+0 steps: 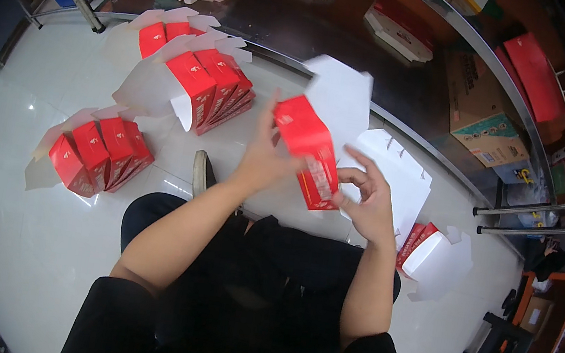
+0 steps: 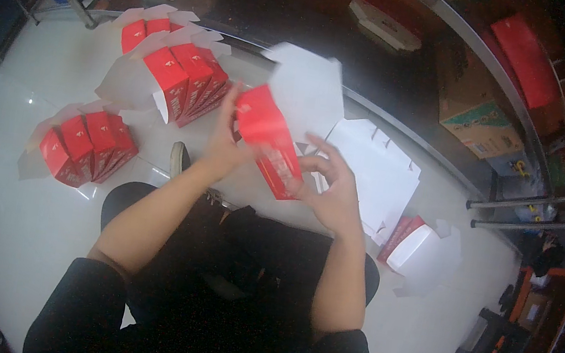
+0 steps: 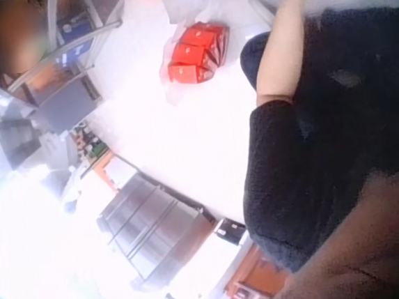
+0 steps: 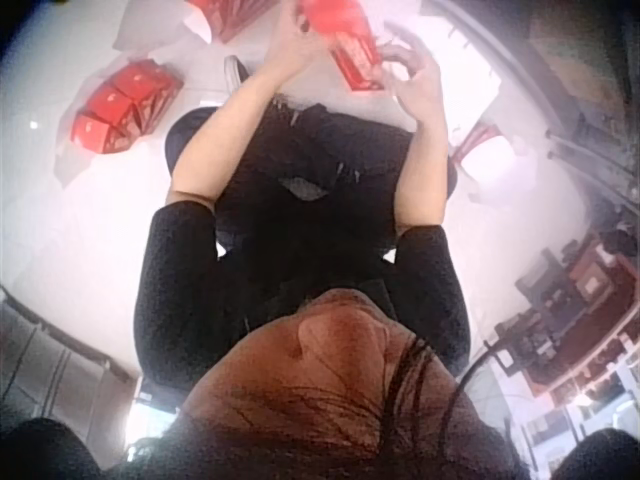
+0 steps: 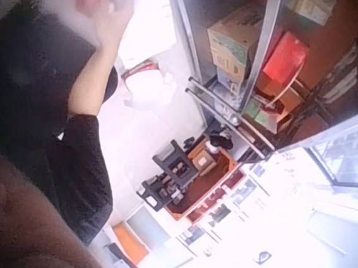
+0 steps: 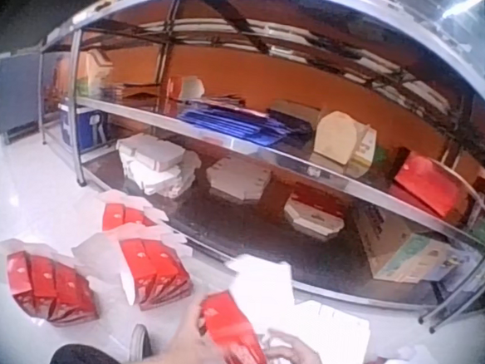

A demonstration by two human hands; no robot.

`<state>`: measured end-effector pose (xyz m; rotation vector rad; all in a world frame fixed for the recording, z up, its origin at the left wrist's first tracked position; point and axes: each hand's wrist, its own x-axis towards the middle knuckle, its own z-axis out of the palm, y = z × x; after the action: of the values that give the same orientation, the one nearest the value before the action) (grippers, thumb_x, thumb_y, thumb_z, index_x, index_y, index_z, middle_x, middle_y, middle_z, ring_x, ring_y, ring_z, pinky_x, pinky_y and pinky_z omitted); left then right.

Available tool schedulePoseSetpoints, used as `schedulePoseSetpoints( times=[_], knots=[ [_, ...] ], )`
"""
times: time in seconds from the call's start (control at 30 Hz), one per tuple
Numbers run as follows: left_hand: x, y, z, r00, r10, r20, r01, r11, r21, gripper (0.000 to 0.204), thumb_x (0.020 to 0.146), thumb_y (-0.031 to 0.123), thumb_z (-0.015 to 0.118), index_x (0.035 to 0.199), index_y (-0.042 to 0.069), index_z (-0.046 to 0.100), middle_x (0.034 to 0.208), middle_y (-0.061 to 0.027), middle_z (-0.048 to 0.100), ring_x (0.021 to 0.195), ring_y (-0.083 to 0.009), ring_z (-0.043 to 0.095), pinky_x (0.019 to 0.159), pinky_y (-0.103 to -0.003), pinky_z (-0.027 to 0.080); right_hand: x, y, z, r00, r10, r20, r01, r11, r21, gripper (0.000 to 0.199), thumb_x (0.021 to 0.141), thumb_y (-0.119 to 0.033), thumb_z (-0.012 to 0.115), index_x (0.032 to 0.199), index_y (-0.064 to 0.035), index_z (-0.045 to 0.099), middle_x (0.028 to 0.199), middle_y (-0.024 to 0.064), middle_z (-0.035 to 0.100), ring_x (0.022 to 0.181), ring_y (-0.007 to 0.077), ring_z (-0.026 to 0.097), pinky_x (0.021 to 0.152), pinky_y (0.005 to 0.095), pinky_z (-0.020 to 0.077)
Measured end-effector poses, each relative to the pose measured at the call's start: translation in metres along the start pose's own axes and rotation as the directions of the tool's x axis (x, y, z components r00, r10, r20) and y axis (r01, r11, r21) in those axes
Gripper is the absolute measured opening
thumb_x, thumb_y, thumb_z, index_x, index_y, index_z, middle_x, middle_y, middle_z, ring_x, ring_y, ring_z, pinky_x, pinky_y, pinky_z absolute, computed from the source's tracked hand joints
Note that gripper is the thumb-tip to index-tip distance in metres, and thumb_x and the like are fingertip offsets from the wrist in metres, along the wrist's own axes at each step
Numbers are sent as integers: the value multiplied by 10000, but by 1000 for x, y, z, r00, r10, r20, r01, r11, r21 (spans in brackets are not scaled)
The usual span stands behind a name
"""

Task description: The person sits on the floor and assembles small red and white cardboard boxes by hand. They fold the flat printed sheets along pre-scored lines, tuck the flaps into slots, and form the box shape. The person handles the boxes one at a time, placing the finished units into a stack on the floor.

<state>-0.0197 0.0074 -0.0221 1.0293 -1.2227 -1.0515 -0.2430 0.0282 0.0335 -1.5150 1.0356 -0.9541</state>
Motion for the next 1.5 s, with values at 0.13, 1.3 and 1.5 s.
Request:
schedulePoseSetpoints(
  times=[0.13,1.3,1.5],
  knots=[
    [17,18,-21,867,-497,-45,413,764,-496,1100,796,296,805,1612,171,79,1574,-147,266,1389,-305,412,1122,-517,370,-8,9,-15,981,52,188,-8,974,-227,365,933,-133,713,1246,9,591,1018,104,721,949,139,665,863,281,504],
    [-19,23,12,940,202,277,-295,886,357,597,771,158,799,1331,39,629,991,-185,742,836,-264,750,776,-330,578,-5,16,21,899,178,-401,-21,930,367,189,959,-136,701,1031,-16,575,1050,104,687,934,146,641,820,290,527],
    [-22,24,13,944,229,238,-312,855,415,627,720,168,826,1306,34,646,1021,-176,743,864,-264,751,800,-328,584,-8,9,38,951,218,-219,-4,718,696,234,1056,-228,521,1216,-80,437,1225,121,614,1111,205,623,949,383,519]
  ],
)
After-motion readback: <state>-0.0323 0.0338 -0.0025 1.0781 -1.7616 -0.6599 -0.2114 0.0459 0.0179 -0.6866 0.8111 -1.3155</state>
